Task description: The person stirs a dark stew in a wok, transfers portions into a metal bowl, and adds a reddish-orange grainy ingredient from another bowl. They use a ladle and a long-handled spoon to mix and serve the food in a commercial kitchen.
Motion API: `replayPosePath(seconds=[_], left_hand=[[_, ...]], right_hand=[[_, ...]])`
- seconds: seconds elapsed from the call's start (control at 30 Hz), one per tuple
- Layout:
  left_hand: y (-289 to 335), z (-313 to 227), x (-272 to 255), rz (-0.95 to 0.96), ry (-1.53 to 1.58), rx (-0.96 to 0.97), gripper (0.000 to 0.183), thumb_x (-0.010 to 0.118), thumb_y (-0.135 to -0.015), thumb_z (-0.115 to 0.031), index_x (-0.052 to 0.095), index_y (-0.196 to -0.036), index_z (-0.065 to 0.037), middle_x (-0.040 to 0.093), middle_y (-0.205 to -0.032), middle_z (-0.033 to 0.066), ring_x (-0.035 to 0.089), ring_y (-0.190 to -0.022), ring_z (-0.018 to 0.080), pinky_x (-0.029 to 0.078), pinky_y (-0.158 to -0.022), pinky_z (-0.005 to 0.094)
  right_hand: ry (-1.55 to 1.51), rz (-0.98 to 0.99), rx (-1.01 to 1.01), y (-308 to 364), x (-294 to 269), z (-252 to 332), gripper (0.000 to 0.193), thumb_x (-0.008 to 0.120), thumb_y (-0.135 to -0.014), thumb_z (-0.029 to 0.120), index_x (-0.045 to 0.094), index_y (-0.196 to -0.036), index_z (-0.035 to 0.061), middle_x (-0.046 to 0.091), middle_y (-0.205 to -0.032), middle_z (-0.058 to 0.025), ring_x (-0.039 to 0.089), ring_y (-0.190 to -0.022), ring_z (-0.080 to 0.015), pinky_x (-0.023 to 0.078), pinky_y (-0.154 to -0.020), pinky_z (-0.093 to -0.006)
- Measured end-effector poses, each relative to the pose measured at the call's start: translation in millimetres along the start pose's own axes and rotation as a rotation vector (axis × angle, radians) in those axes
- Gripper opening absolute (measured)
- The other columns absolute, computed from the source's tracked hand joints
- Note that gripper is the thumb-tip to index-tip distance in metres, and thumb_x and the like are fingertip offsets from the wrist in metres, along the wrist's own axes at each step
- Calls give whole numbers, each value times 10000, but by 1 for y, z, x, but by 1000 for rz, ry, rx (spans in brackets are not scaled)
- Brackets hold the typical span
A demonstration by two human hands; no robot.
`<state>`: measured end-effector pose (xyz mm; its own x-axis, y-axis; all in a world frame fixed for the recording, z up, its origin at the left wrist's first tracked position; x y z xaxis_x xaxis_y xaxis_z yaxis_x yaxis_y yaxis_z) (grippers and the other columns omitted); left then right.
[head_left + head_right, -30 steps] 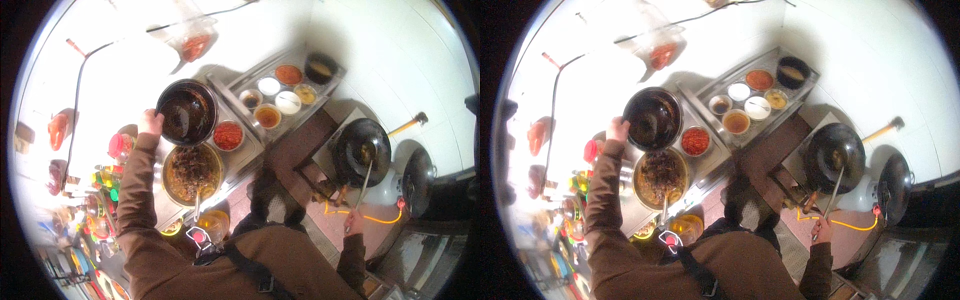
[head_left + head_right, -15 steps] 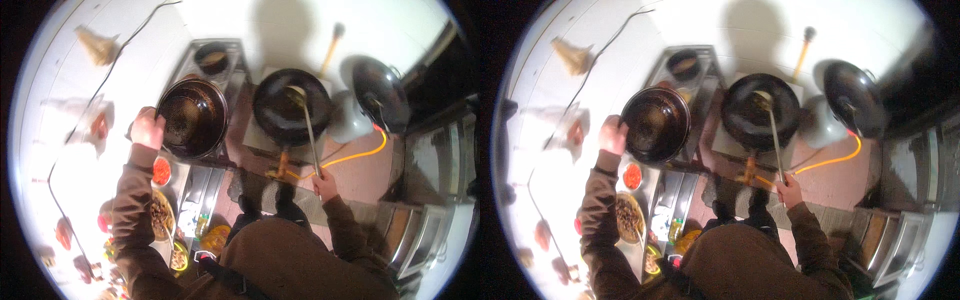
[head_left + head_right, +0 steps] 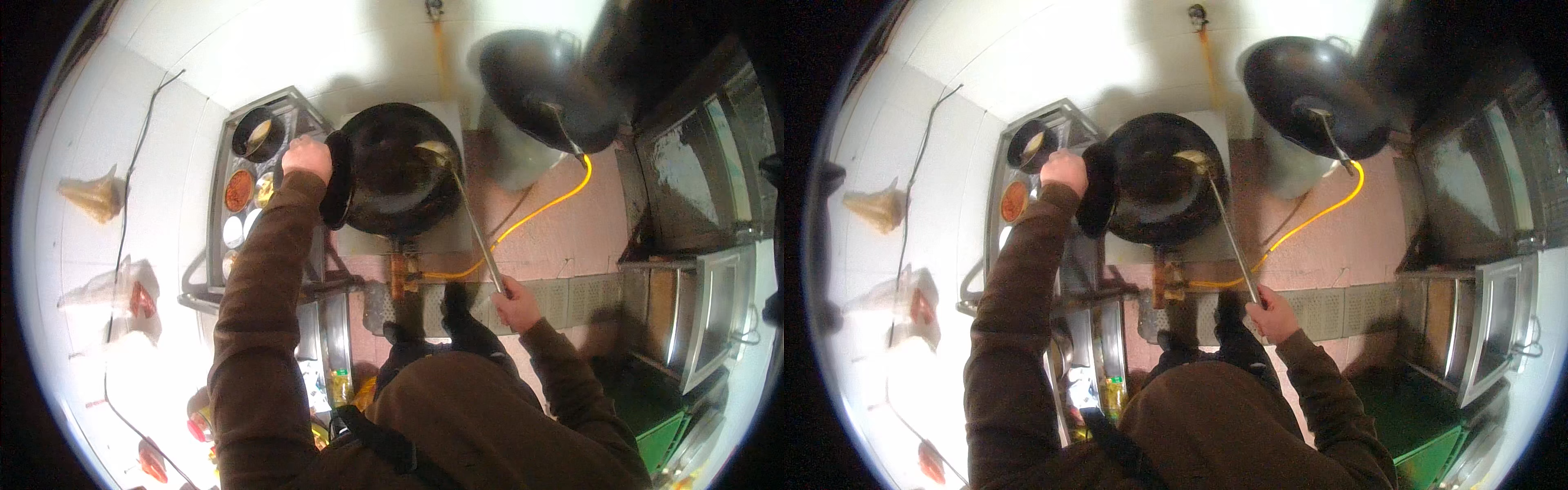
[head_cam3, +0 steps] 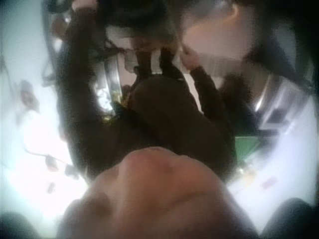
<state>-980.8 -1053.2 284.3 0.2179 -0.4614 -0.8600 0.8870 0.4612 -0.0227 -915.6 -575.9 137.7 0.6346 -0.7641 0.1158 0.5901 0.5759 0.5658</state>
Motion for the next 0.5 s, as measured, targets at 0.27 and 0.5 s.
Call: replayPosePath(seconds=[0.27,0.5], left_hand=[[-36,-36,-3,-87,-140,63,216,575,-893,-190,776,-903,-110,677,-1024,102,663,-989,268,593,-629,403],[-39,-27,-32,-73,-146,46,236,560,-920,-193,768,-972,-94,666,-1074,88,651,-1056,265,605,-706,407]], right_hand=[[-83,24,51,4,-9,-23,431,608,-929,140,519,-1335,30,514,-668,18,473,-518,-74,394,-435,-253],[-20,40,19,-2,-7,-19,425,607,-930,129,518,-1334,31,517,-669,13,477,-522,-71,399,-441,-251]])
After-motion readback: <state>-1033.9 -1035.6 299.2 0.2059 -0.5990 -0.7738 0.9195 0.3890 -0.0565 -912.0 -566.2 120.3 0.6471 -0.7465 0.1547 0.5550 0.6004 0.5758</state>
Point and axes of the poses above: each hand's wrist, its own y-axis away from the middle knuckle, its own x-axis out of the palm, z = x × y, the point moved 7 cm from there along -y, towards the middle knuckle
